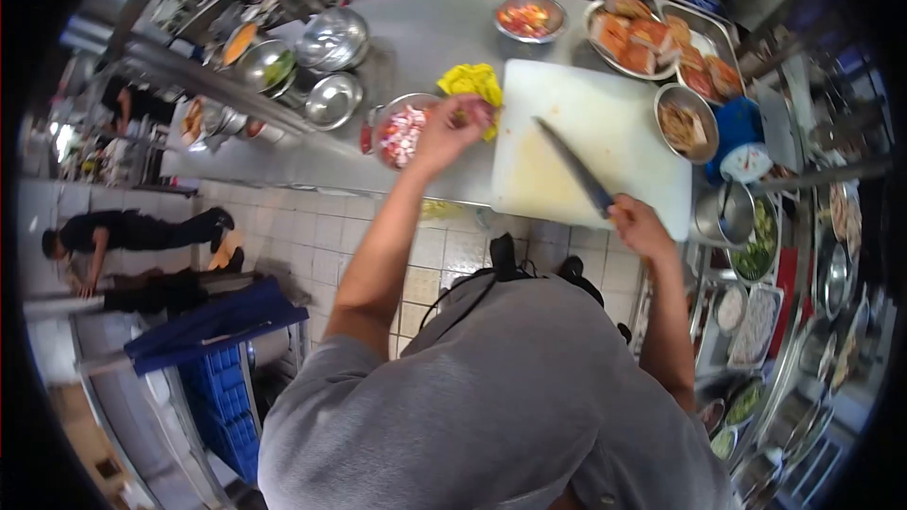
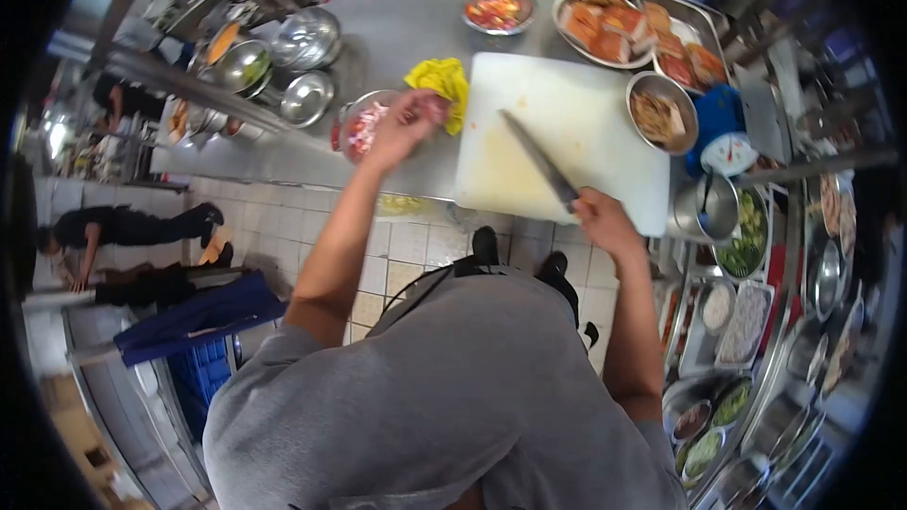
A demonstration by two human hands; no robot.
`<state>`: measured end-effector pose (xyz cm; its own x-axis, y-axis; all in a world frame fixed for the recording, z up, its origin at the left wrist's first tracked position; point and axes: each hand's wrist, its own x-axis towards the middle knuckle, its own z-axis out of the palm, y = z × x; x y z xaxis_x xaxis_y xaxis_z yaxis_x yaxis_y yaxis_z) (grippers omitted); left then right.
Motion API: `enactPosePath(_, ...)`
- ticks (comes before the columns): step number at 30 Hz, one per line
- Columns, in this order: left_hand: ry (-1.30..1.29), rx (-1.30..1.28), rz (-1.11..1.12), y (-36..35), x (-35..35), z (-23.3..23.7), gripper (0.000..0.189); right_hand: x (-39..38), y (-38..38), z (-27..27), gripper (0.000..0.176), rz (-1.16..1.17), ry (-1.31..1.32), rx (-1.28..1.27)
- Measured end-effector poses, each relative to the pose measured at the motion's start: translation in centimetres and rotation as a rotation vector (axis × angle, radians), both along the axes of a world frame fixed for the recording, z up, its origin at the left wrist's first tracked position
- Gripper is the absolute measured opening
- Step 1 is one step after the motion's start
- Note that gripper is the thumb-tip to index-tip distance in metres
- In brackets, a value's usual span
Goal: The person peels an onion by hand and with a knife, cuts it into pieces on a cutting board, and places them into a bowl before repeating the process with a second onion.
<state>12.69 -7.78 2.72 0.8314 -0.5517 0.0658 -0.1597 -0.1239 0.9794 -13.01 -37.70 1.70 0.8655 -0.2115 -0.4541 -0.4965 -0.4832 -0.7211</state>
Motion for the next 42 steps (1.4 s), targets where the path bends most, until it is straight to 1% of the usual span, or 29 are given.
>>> enactPosePath(1, 0.087, -0.118, -0.025, -1.1, -2.8, 2.0, 0.035, -0.1, -0.5, 2.1, 0.024, -0.08, -0.011, 0.067)
enactPosePath(2, 0.066, -0.098, -0.044, -1.8, -4.2, 0.5, 0.036, -0.6, -1.3, 4.3, 0.023, -0.169, -0.015, 0.133)
enactPosePath(3, 0.055, -0.078, -0.074, -2.4, -5.3, -1.4, 0.037, -0.8, -2.4, 5.2, 0.023, -0.16, -0.02, 0.141)
enactPosePath(4, 0.053, -0.074, -0.077, -3.3, -6.6, -1.8, 0.037, -1.4, -3.8, 5.8, 0.023, -0.189, -0.064, 0.385)
enactPosePath(5, 0.065, 0.027, -0.084, -4.4, -8.2, -2.3, 0.039, -2.3, -4.9, 6.0, 0.024, -0.228, -0.105, 0.625)
enactPosePath(6, 0.08, 0.124, -0.102, -5.7, -9.7, -3.0, 0.041, -3.1, -5.6, 4.3, 0.024, -0.253, -0.099, 0.621)
enactPosePath(7, 0.068, 0.055, -0.101, -6.7, -10.9, -4.3, 0.041, -3.5, -6.2, 1.2, 0.025, -0.349, -0.107, 0.569)
enactPosePath(8, 0.089, 0.043, -0.131, -7.9, -12.2, -4.6, 0.041, -4.4, -7.1, -1.0, 0.026, -0.448, -0.108, 0.509)
enactPosePath(10, -0.057, -0.034, 0.001, -10.1, -14.4, -5.1, 0.041, -6.4, -7.5, -2.2, 0.037, -0.297, -0.027, 0.356)
enactPosePath(11, -0.043, -0.048, -0.019, -10.9, -15.1, -5.6, 0.041, -7.2, -7.0, -1.7, 0.037, -0.216, -0.122, 0.184)
enactPosePath(12, -0.13, 0.05, 0.011, -11.4, -15.7, -6.2, 0.041, -7.9, -6.2, -1.2, 0.037, -0.125, -0.211, 0.017)
enactPosePath(13, -0.216, 0.152, 0.039, -11.7, -16.5, -6.8, 0.041, -8.5, -5.7, -0.1, 0.037, -0.139, -0.197, 0.013)
enactPosePath(14, -0.204, 0.153, 0.025, -12.2, -16.8, -7.4, 0.041, -8.8, -5.1, 1.6, 0.035, -0.071, -0.22, -0.109)
enactPosePath(15, -0.307, 0.151, 0.045, -12.6, -17.3, -8.1, 0.041, -9.6, -4.5, 2.9, 0.033, -0.003, -0.233, -0.223)
enactPosePath(16, -0.41, 0.15, 0.064, -12.8, -18.0, -8.6, 0.042, -10.2, -4.1, 3.7, 0.033, -0.017, -0.212, -0.214)
enactPosePath(17, -0.444, 0.139, 0.061, -13.1, -18.7, -8.1, 0.039, -10.3, -4.0, 4.3, 0.03, 0.048, -0.16, -0.267)
enactPosePath(18, -0.438, 0.143, 0.045, -13.2, -19.1, -8.3, 0.039, -10.5, -3.9, 4.6, 0.027, 0.113, -0.112, -0.321)
enactPosePath(20, -0.456, 0.182, 0.099, -13.5, -19.5, -8.3, 0.034, -11.6, -4.0, 3.6, 0.026, 0.104, -0.114, -0.342)
enactPosePath(21, -0.45, 0.173, 0.137, -13.8, -19.7, -8.5, 0.024, -11.9, -4.1, 3.2, 0.024, 0.146, -0.119, -0.386)
enactPosePath(22, -0.451, 0.176, 0.136, -14.0, -19.8, -8.7, 0.024, -12.3, -4.1, 2.9, 0.022, 0.188, -0.124, -0.426)
enactPosePath(24, -0.426, 0.2, 0.191, -14.3, -19.6, -8.8, 0.016, -13.3, -4.4, 3.3, 0.021, 0.218, -0.118, -0.405)
enactPosePath(26, -0.429, 0.214, 0.19, -14.4, -19.4, -8.9, 0.014, -13.9, -4.7, 4.4, 0.02, 0.247, -0.109, -0.382)
enactPosePath(28, -0.421, 0.226, 0.187, -14.3, -19.5, -9.2, 0.012, -14.5, -4.9, 5.3, 0.02, 0.327, -0.051, -0.389)
enactPosePath(31, -0.452, 0.233, 0.176, -14.3, -19.2, -9.1, 0.012, -14.8, -5.0, 4.9, 0.018, 0.332, -0.109, -0.392)
enactPosePath(34, -0.479, 0.208, 0.178, -14.1, -19.4, -9.3, 0.011, -13.5, -4.6, 3.8, 0.016, 0.345, -0.107, -0.341)
enactPosePath(36, -0.458, 0.239, 0.192, -14.1, -19.2, -9.6, 0.016, -11.9, -3.7, 0.8, 0.018, 0.316, -0.143, -0.318)
enactPosePath(38, -0.442, 0.236, 0.203, -14.2, -19.2, -9.3, 0.016, -9.8, -3.0, 0.2, 0.021, 0.283, -0.182, -0.295)
enactPosePath(40, -0.427, 0.233, 0.212, -14.2, -19.1, -9.3, 0.017, -7.7, -2.5, 0.6, 0.018, 0.316, -0.06, -0.289)
enactPosePath(42, -0.421, 0.226, 0.203, -14.1, -19.1, -9.6, 0.017, -6.4, -2.5, -0.6, 0.019, 0.326, -0.108, -0.275)
